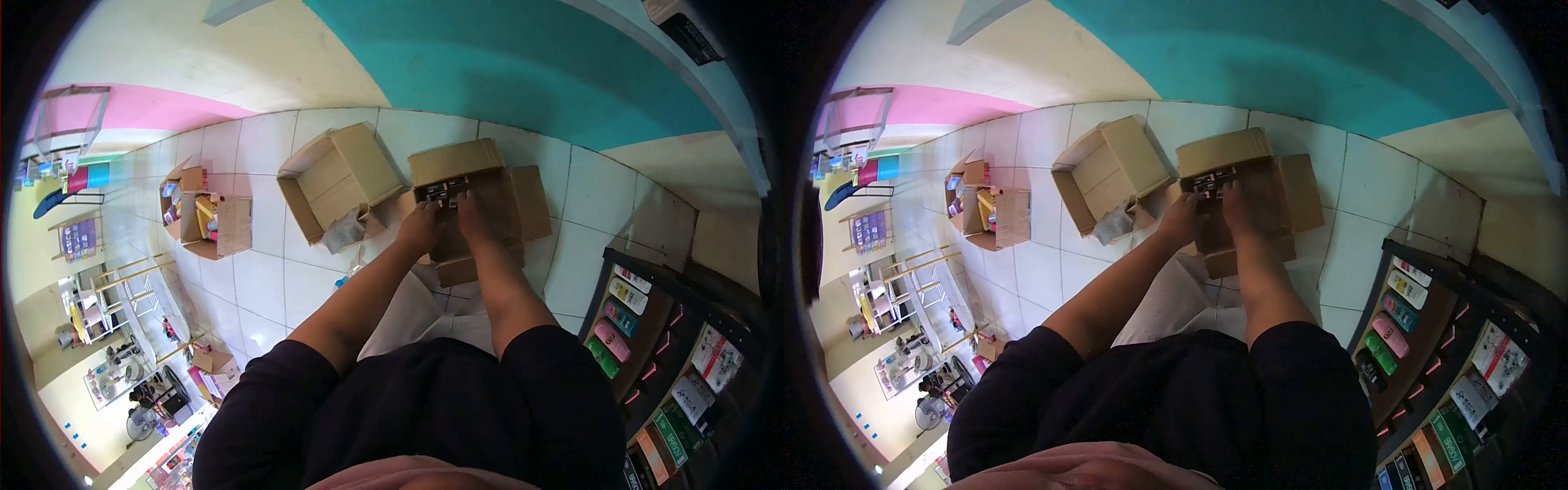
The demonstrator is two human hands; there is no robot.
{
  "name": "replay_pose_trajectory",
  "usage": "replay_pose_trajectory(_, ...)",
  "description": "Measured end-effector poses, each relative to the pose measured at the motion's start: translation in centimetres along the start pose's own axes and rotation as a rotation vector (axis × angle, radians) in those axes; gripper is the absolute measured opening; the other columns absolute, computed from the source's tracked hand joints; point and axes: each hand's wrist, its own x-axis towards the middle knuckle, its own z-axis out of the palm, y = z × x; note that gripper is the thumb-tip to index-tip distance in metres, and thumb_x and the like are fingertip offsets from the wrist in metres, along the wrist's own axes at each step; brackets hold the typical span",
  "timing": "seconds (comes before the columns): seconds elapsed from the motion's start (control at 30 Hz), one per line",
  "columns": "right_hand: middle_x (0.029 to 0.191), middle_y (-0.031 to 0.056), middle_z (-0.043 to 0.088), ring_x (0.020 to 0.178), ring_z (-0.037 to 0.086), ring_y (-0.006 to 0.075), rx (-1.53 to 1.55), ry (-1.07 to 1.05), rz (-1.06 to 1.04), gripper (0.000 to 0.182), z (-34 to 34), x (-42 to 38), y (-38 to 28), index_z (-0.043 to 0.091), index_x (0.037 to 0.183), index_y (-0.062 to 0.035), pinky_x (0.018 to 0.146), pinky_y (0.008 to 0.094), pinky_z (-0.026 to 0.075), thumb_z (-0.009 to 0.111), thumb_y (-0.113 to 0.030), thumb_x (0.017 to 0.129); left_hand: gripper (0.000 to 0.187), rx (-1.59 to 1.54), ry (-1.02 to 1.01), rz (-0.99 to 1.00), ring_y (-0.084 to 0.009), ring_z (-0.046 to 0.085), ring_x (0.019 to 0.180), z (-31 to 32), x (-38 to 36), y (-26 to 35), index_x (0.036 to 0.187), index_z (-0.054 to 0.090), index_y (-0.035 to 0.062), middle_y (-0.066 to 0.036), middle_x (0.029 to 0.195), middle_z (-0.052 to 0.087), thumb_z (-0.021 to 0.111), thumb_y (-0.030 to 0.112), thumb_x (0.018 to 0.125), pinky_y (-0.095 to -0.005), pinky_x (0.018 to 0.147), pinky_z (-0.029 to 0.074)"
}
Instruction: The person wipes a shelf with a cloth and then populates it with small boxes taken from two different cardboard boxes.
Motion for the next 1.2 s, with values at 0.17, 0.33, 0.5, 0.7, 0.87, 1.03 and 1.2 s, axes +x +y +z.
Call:
replay_pose_trajectory(0.17, 0.1, 0.0189, 0.063, 0.097, 0.065, 0.0361, 0.09, -0.052, -0.002, 0.021, -1.0, -2.0, 0.4, 0.055, 0.109, -0.0046, 0.079, 0.0459, 0.056, 0.053, 0.001, 0.089, 0.043, 0.07, -0.039, 0.142, -0.0403, 0.059, 0.118, 5.4, 3.3, -2.3, 0.132, 0.052, 0.0021, -0.022, 0.134, 0.054, 0.057, 0.013, 0.09, -0.0475, 0.099, 0.051)
replay_pose_trajectory(0.33, 0.102, 0.0186, 0.065, 0.097, 0.065, 0.0379, 0.175, -0.085, 0.112, 0.024, -0.9, -0.8, 0.4, 0.055, 0.114, -0.0049, 0.081, 0.0479, 0.055, 0.054, -0.001, 0.09, 0.045, 0.063, -0.107, 0.068, -0.0392, 0.059, 0.116, 6.2, 5.6, -1.8, 0.132, 0.054, 0.0035, -0.02, 0.132, 0.055, 0.06, 0.016, 0.089, -0.0442, 0.101, 0.049)
replay_pose_trajectory(0.5, 0.105, 0.0157, 0.066, 0.093, 0.068, 0.0273, 0.761, 0.156, 0.069, 0.03, -1.6, -3.2, 1.9, 0.059, 0.119, -0.0043, 0.08, 0.0366, 0.056, 0.065, -0.003, 0.09, 0.036, -0.106, -0.009, 0.068, -0.0367, 0.064, 0.107, 3.6, 5.2, 0.8, 0.118, 0.065, 0.0066, -0.017, 0.112, 0.066, 0.07, 0.01, 0.083, -0.0433, 0.093, 0.052)
replay_pose_trajectory(0.7, 0.107, 0.0094, 0.07, 0.085, 0.068, 0.0169, 1.134, 0.303, 0.018, 0.04, -17.2, -7.6, 3.2, 0.062, 0.122, -0.0043, 0.077, 0.0314, 0.056, 0.072, 0.001, 0.083, 0.037, -0.29, 0.045, 0.459, -0.0287, 0.068, 0.094, -3.3, 3.0, 7.5, 0.113, 0.066, 0.0095, -0.011, 0.105, 0.068, 0.078, 0.01, 0.078, -0.0364, 0.08, 0.055)
replay_pose_trajectory(0.87, 0.106, 0.0089, 0.071, 0.083, 0.068, 0.0188, 0.863, 0.505, -0.152, 0.045, -36.4, -10.9, 2.5, 0.061, 0.125, -0.0052, 0.076, 0.0314, 0.056, 0.074, 0.0, 0.083, 0.032, -0.39, 0.206, 0.609, -0.0217, 0.068, 0.075, -13.8, -2.5, 20.7, 0.109, 0.067, 0.0087, -0.01, 0.095, 0.07, 0.081, 0.012, 0.08, -0.0342, 0.072, 0.055)
replay_pose_trajectory(1.03, 0.107, 0.0103, 0.07, 0.084, 0.068, 0.0199, 0.732, 0.57, -0.297, 0.042, -51.3, -15.1, 0.6, 0.063, 0.123, -0.0041, 0.078, 0.0313, 0.056, 0.072, 0.002, 0.083, 0.036, -0.385, 0.315, 0.895, -0.019, 0.066, 0.07, -24.1, -7.8, 31.0, 0.107, 0.066, 0.0045, -0.009, 0.095, 0.069, 0.083, 0.01, 0.077, -0.033, 0.065, 0.054)
replay_pose_trajectory(1.2, 0.108, 0.0116, 0.068, 0.085, 0.066, 0.0178, 0.811, 0.756, -0.374, 0.034, -59.2, -16.5, 0.9, 0.066, 0.116, -0.0018, 0.078, 0.0302, 0.056, 0.072, 0.005, 0.083, 0.032, -0.356, 0.337, 1.07, -0.0219, 0.067, 0.074, -30.9, -10.3, 39.7, 0.108, 0.068, 0.0063, -0.01, 0.097, 0.07, 0.081, 0.011, 0.08, -0.0328, 0.065, 0.054)
